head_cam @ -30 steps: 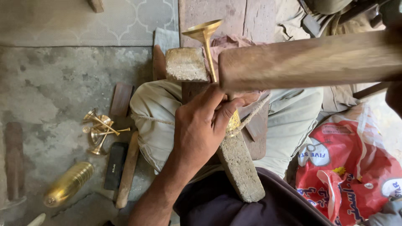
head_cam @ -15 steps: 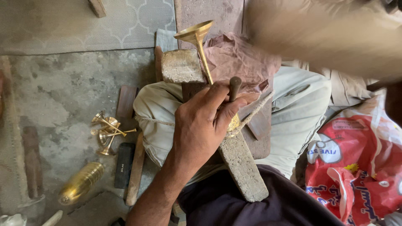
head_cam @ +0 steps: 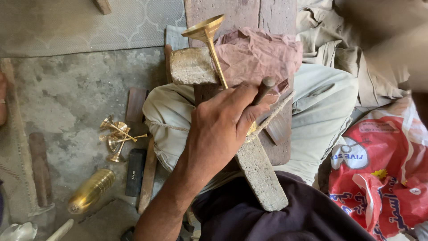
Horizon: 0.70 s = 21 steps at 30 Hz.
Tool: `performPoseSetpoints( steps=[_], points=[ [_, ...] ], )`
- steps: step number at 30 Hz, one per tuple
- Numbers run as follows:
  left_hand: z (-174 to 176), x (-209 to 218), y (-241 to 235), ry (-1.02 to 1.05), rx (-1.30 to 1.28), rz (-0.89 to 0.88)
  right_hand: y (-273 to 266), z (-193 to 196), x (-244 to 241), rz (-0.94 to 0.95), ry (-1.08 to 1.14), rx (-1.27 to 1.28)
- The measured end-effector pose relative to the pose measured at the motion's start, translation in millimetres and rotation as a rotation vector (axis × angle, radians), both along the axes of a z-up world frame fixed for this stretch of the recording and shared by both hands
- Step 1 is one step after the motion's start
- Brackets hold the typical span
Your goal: The person sits on the floor and uses a wooden mallet and metal chisel to engrave a decorative pattern into a brass goblet. They repeatedly strike the chisel against the goblet's surface, rotating the object to work on different areas.
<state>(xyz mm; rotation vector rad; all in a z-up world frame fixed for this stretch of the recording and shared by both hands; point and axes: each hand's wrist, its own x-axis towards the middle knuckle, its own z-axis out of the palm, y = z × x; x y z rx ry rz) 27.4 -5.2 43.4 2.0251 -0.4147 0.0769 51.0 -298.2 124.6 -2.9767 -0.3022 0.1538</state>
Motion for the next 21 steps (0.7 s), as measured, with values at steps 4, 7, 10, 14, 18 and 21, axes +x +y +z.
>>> performPoseSetpoints(
  steps=[4, 7, 10, 14, 18, 21],
  points=[
    [1.1, -5.8, 3.0, -0.059, -0.054, -0.002, -34.4, -27.7, -41.6, -0.126, 0.05, -0.014],
    [3.5, -28.2, 17.9, -0.029, -0.268, 0.221, -68.1, -62.2, -79.6, -0.285, 0.105, -0.024],
    [-4.5, -48.8, 37.5, 0.119, -0.365, 0.464, -95.4, -112.2, -108.1, -0.453, 0.152, -0.027],
    [-24.7, -78.0, 41.7, 0.274, 0.007, 0.488, -91.7, -175.6, -150.0, -0.655, 0.286, 0.05],
    [-38.8, -92.9, 26.6, 0.02, 0.05, 0.33, -62.6, -188.3, -178.1, -0.55, 0.2, 0.218],
    [-43.3, -98.8, 16.4, 0.072, 0.113, 0.386, -44.5, -171.7, -175.4, -0.427, 0.043, 0.406]
  ],
)
